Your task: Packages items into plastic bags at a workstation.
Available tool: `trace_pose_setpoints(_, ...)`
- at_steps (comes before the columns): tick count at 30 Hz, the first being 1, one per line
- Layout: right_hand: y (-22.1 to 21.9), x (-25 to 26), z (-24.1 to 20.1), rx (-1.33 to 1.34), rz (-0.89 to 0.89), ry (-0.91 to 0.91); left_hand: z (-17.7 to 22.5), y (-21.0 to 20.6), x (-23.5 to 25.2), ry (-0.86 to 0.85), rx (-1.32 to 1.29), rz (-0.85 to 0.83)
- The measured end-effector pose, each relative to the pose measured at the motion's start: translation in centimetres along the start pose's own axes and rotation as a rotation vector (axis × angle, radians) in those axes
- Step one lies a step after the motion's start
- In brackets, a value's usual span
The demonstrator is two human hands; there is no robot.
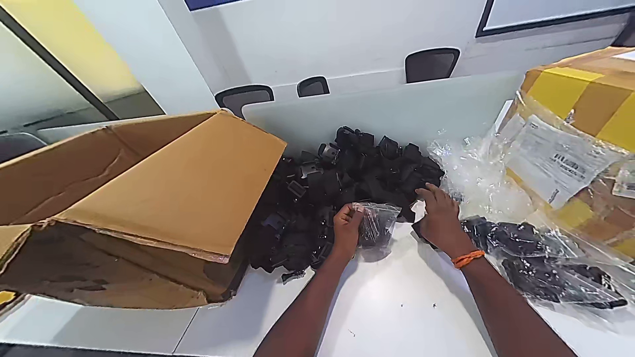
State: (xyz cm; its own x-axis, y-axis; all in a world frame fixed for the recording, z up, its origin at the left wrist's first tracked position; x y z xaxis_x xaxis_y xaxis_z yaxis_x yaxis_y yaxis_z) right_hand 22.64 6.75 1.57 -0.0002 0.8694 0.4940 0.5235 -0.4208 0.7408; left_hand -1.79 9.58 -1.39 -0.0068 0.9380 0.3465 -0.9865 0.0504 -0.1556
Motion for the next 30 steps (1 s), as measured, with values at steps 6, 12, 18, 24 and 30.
trace_pose_setpoints(6, -2.4, -1.1, -2.8, 0.867, -0.117, 0.003, -0.3, -0.3, -0.2, 0.004, -0.064, -0.033)
trace_pose_setpoints(12, -5.2, -1.5, -2.6, 1.176, -0.129, -0.221, 0.2, -0.3, -0.3, 0.01, -0.013, -0.043)
trace_pose_setpoints(18, -4.8, -1.2, -1.7, 1.255, -0.14, -0.286, 0.4, -0.7, -0.5, 0.042, -0.001, -0.136)
trace_pose_setpoints(24, -4.8, -1.3, -1.9, 1.289, -0.147, -0.314, 0.4, -0.6, -0.5, 0.037, 0.033, -0.102)
trace_pose_setpoints(30, -5.0, -1.1, -1.0, 1.293, -0.06, -0.266, -0.4, -0.2, -0.2, -0.026, 0.013, -0.121)
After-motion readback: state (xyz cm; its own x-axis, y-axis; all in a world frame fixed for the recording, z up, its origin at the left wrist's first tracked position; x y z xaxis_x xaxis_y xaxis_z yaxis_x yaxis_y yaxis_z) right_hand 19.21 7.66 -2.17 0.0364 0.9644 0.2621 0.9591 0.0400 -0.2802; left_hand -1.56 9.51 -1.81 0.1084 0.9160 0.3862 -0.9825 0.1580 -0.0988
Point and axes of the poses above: each hand's wrist, its own x-axis towards the middle knuckle, its own y-axis out of the back of the hand, z = x × y, the point moved 4 cm from there along x, towards the middle knuckle, and after that the axes turned 7 degrees about x, right-handed, at the moved point
